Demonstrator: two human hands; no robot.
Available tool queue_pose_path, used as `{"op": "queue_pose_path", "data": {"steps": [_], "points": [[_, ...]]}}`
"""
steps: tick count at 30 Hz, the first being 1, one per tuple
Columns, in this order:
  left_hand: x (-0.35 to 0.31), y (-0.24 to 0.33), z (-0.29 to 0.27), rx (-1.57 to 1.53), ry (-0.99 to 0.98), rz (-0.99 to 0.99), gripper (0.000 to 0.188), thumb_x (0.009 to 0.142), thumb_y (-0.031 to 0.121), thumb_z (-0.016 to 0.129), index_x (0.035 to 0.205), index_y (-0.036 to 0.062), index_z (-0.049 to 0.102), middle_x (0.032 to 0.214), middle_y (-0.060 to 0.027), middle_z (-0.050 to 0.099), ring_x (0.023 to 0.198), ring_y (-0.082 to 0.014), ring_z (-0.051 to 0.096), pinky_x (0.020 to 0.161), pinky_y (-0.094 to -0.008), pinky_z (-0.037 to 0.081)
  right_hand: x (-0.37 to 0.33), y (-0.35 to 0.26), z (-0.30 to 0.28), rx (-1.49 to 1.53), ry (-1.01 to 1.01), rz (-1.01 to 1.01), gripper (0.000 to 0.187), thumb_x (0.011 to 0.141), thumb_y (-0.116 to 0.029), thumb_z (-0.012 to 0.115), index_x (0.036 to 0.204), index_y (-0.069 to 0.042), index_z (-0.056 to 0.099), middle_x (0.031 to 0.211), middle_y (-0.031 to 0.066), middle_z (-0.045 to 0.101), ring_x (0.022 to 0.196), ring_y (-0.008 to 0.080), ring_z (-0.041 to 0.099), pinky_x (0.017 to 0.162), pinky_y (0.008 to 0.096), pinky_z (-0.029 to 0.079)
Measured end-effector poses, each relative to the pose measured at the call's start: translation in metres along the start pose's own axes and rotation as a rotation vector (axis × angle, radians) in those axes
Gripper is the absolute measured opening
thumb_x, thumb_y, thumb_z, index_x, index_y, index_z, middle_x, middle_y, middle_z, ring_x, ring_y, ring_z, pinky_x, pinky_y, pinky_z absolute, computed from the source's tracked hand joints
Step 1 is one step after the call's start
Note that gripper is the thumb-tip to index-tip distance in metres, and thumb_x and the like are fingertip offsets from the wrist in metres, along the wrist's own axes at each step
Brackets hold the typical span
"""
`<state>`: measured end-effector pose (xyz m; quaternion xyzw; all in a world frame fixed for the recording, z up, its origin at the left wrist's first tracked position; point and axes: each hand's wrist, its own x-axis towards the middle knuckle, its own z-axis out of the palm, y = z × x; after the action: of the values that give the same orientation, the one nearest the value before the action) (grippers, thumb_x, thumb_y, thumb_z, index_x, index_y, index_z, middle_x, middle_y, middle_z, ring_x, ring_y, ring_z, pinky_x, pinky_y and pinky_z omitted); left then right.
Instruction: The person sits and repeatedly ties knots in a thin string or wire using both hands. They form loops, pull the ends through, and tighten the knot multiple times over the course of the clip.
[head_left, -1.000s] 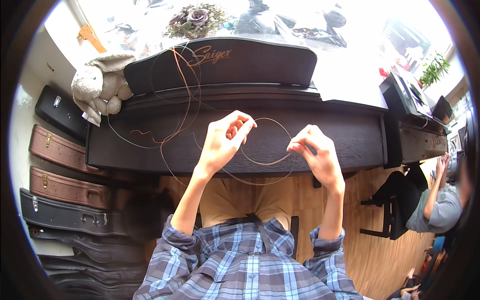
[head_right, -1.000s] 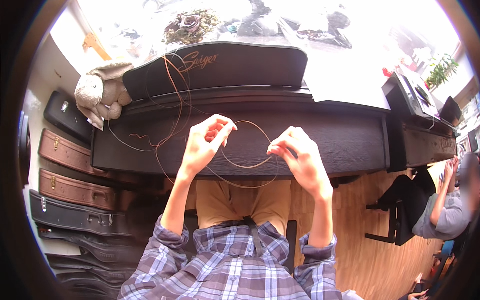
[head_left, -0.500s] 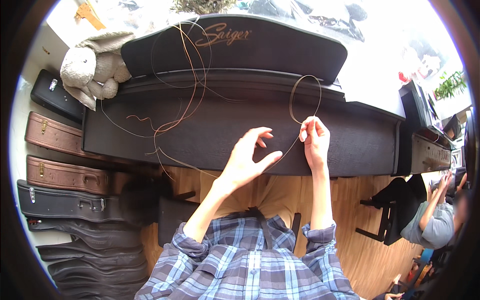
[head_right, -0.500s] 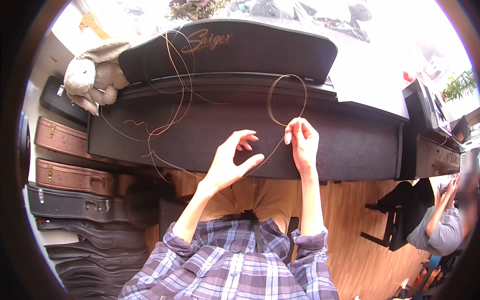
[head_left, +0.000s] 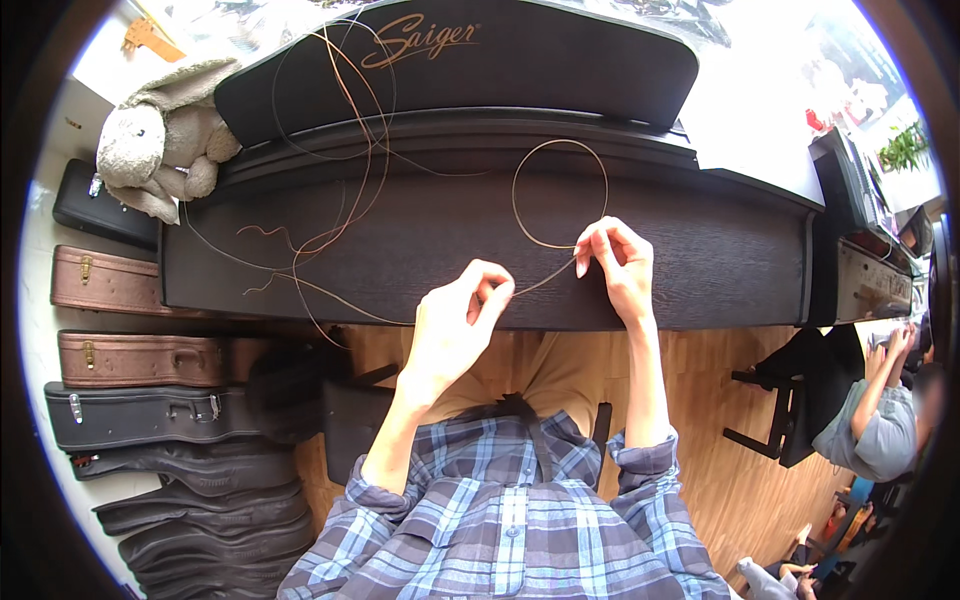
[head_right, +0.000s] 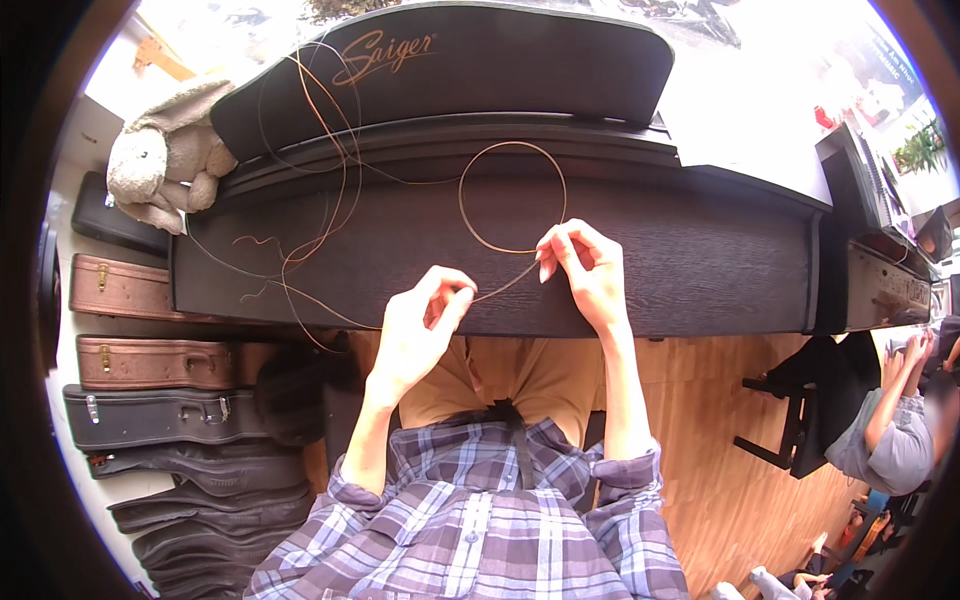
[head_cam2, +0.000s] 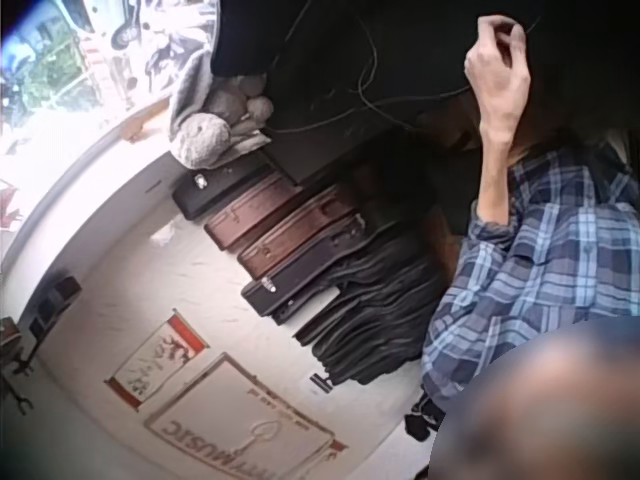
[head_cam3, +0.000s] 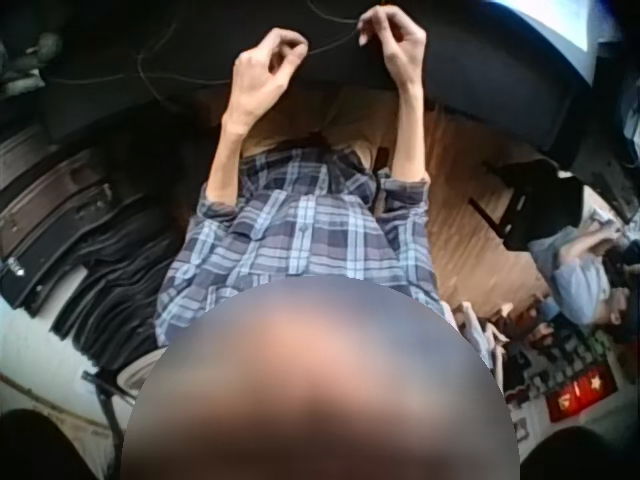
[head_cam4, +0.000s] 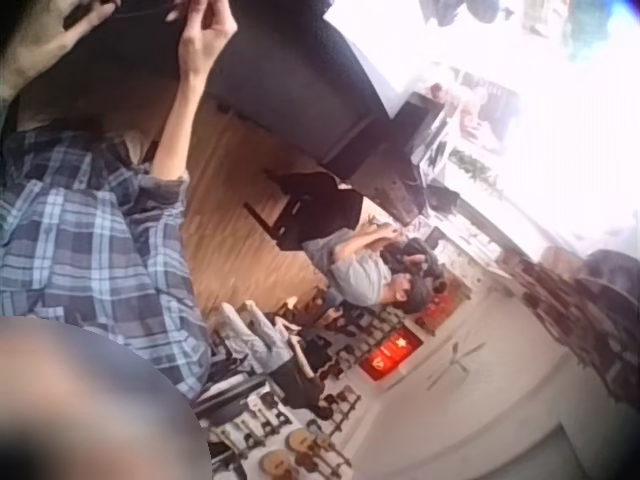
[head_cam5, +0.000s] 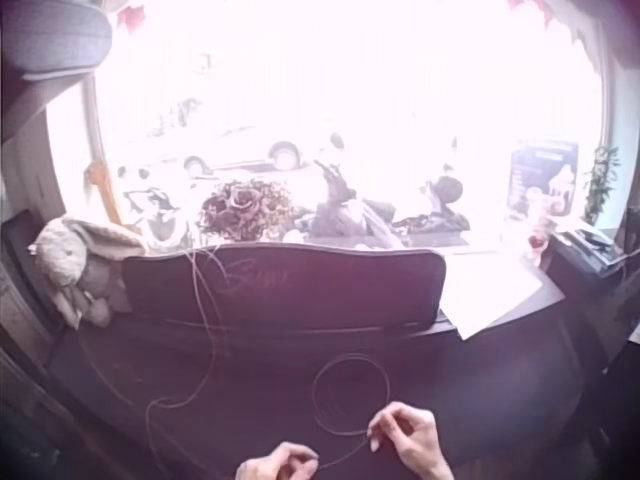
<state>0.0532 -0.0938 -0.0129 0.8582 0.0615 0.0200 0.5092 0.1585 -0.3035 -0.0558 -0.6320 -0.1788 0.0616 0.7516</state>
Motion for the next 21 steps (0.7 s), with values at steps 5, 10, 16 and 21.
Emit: {"op": "queue_pose_path", "data": {"steps": [5,10,16,21], "points": [[0.011,0.003,0.017,-0.334,-0.100,-0.025,0.030,0.098,0.021,0.070,0.123,0.0065,0.064,0.065,0.0059,0.058,0.056,-0.0012,0.047,0.056,-0.0201,0.040,-0.012,-0.004,0.015,-0.073,-0.090,0.054,0.020,0.104,-0.015,0.061,0.093,0.001,0.067,0.080,0.0047,0.068,0.067,0.0102,0.063,0.067,0.0242,0.053],[0.040,-0.005,0.041,-0.371,-0.085,-0.046,0.024,0.106,0.025,0.058,0.101,0.0037,0.069,0.068,0.0062,0.052,0.061,-0.0017,0.043,0.056,-0.0215,0.037,-0.010,0.003,0.013,-0.012,-0.077,0.021,0.020,0.103,-0.017,0.064,0.094,0.001,0.067,0.084,0.0050,0.068,0.069,0.0102,0.062,0.068,0.0243,0.052],[0.044,-0.019,0.032,-0.460,-0.262,-0.035,0.028,0.105,0.026,0.060,0.087,0.0043,0.065,0.066,0.0057,0.053,0.061,-0.0015,0.043,0.057,-0.0225,0.036,-0.010,0.012,0.008,0.100,-0.040,-0.068,0.017,0.101,-0.015,0.066,0.100,0.001,0.070,0.088,0.0058,0.069,0.072,0.0101,0.063,0.068,0.0242,0.053],[0.044,-0.013,0.024,-0.441,-0.362,-0.057,0.026,0.103,0.026,0.063,0.089,0.0043,0.066,0.068,0.0031,0.060,0.061,-0.0013,0.049,0.053,-0.0223,0.037,-0.014,0.010,0.008,0.062,0.029,0.004,0.020,0.101,-0.015,0.065,0.111,0.002,0.071,0.086,0.0046,0.068,0.071,0.0087,0.062,0.066,0.0228,0.052]]}}
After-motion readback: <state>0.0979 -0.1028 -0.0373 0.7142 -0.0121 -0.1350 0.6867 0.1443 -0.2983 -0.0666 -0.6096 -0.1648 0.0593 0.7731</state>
